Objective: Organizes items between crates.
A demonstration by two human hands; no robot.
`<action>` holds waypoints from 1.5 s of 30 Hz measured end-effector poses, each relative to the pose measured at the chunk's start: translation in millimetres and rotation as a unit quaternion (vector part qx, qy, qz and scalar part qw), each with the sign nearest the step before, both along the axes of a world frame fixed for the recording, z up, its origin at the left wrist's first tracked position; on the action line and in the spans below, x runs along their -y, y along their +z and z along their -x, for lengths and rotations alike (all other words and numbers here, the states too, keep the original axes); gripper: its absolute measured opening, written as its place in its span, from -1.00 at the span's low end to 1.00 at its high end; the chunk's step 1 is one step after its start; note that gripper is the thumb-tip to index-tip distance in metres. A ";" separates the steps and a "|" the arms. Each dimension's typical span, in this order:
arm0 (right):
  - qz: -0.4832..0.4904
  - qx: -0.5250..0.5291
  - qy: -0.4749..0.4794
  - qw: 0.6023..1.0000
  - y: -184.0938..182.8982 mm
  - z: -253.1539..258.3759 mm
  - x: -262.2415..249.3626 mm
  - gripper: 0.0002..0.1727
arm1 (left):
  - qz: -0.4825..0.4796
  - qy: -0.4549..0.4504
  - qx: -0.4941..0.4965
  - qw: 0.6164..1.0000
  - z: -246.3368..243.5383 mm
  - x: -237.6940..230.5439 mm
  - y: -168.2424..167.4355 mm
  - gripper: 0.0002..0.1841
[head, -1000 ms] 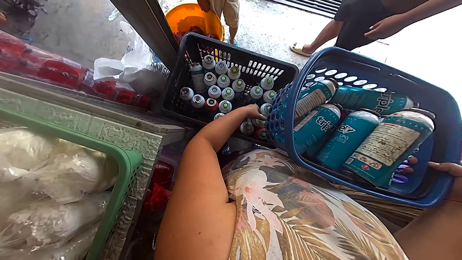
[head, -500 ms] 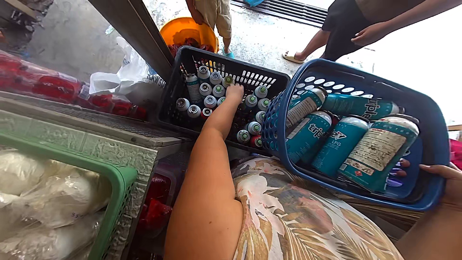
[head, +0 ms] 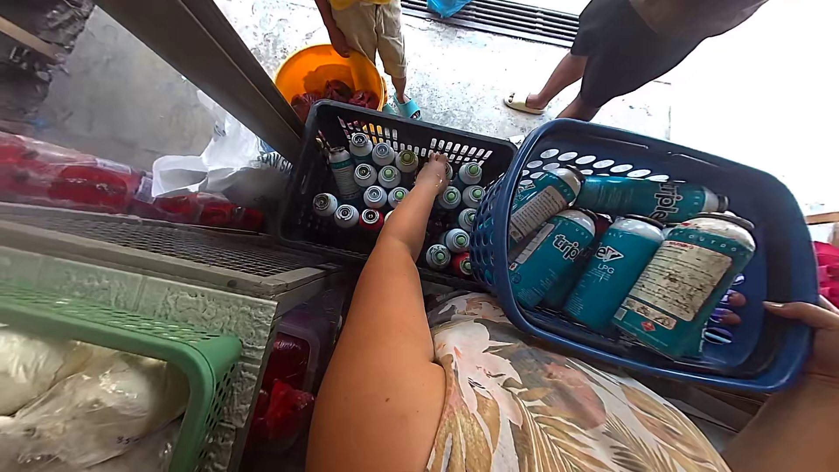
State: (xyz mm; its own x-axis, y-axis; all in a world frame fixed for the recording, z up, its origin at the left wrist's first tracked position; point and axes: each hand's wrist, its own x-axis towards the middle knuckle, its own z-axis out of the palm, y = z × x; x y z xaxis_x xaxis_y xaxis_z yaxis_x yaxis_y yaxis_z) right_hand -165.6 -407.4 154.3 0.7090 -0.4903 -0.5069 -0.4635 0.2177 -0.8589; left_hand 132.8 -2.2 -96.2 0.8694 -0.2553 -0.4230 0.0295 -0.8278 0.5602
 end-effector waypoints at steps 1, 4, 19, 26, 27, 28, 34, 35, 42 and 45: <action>-0.007 0.004 0.004 1.000 -0.5 0.3 0.4 -0.62 | 0.016 0.016 -0.011 1.000 2.3 -1.4 0.0 -0.20; -0.025 0.005 0.009 1.000 -2.5 -0.1 3.2 -0.63 | 0.069 0.048 -0.026 0.996 5.4 -7.6 2.2 -0.12; -0.052 0.007 0.005 0.999 -6.8 3.2 7.2 -0.64 | -0.252 0.016 -0.098 0.963 60.8 -37.9 35.3 -0.35; -0.030 0.003 0.015 0.999 -10.8 4.3 15.2 -0.66 | -0.188 0.004 -0.095 0.978 78.8 -9.1 45.1 -0.34; -0.053 0.005 0.013 0.999 -10.5 3.8 15.5 -0.66 | -0.174 -0.010 -0.095 0.980 84.4 -3.2 45.1 -0.30; -0.068 0.005 0.012 0.998 -10.9 3.6 16.9 -0.67 | -0.158 -0.021 -0.098 0.982 90.1 3.1 44.6 -0.25; -0.077 -0.001 0.020 0.997 -13.4 2.8 22.3 -0.66 | -0.048 -0.041 -0.097 0.993 100.4 18.2 37.5 -0.28; -0.076 -0.003 0.020 0.997 -14.6 3.1 23.7 -0.66 | -0.034 -0.048 -0.100 0.993 97.9 12.2 39.6 -0.28; -0.047 0.010 0.018 0.999 -18.2 7.3 22.1 -0.69 | -0.190 -0.036 -0.112 0.975 102.0 -54.3 51.4 -0.04; 0.049 -0.023 -0.053 0.997 11.1 -4.5 -43.2 -0.71 | -0.222 -0.014 -0.138 0.965 111.6 -60.0 36.7 -0.15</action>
State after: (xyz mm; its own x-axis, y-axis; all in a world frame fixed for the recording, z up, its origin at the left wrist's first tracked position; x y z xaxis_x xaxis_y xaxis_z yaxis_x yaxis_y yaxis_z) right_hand -161.2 -364.3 165.4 0.6277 -0.6092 -0.4845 -0.4828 0.1836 -0.8563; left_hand 21.1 57.9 -59.5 0.7032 -0.0170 -0.7108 0.1022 -0.9869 0.1247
